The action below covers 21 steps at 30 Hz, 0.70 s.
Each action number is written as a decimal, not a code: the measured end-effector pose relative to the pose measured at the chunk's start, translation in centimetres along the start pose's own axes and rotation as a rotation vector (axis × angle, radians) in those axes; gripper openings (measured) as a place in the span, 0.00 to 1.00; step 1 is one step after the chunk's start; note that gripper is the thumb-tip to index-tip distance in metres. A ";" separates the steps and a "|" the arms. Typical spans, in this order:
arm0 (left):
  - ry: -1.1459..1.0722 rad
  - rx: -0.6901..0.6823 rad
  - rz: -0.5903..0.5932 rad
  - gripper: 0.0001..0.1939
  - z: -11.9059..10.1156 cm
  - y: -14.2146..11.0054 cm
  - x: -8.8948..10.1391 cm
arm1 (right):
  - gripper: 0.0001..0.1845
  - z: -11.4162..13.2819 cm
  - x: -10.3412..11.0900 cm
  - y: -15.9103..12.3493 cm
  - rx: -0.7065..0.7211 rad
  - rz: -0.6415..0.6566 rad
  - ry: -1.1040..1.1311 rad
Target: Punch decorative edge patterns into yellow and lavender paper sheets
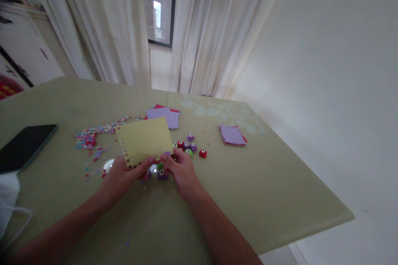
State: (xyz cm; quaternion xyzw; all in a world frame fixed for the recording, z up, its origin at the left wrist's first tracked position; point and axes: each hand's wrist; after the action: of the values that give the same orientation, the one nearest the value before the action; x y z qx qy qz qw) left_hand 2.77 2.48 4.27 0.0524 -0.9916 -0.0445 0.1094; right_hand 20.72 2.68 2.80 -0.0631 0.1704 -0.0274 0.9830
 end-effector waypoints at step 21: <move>-0.067 0.018 0.006 0.13 -0.3 -0.4 -0.4 | 0.25 0.0 -0.5 -0.3 -0.051 -0.011 0.071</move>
State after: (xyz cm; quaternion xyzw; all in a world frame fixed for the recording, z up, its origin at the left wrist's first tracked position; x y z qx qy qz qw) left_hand 3.25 2.11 4.41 0.0488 -0.9952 -0.0372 0.0760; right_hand 20.21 2.40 3.04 -0.0880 0.2053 -0.0307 0.9742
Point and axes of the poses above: each hand's wrist, its own y-axis towards the middle knuckle, its own x-axis out of the back of the hand, z = x × y, and after that the axes turned 10 degrees about -z, right-handed
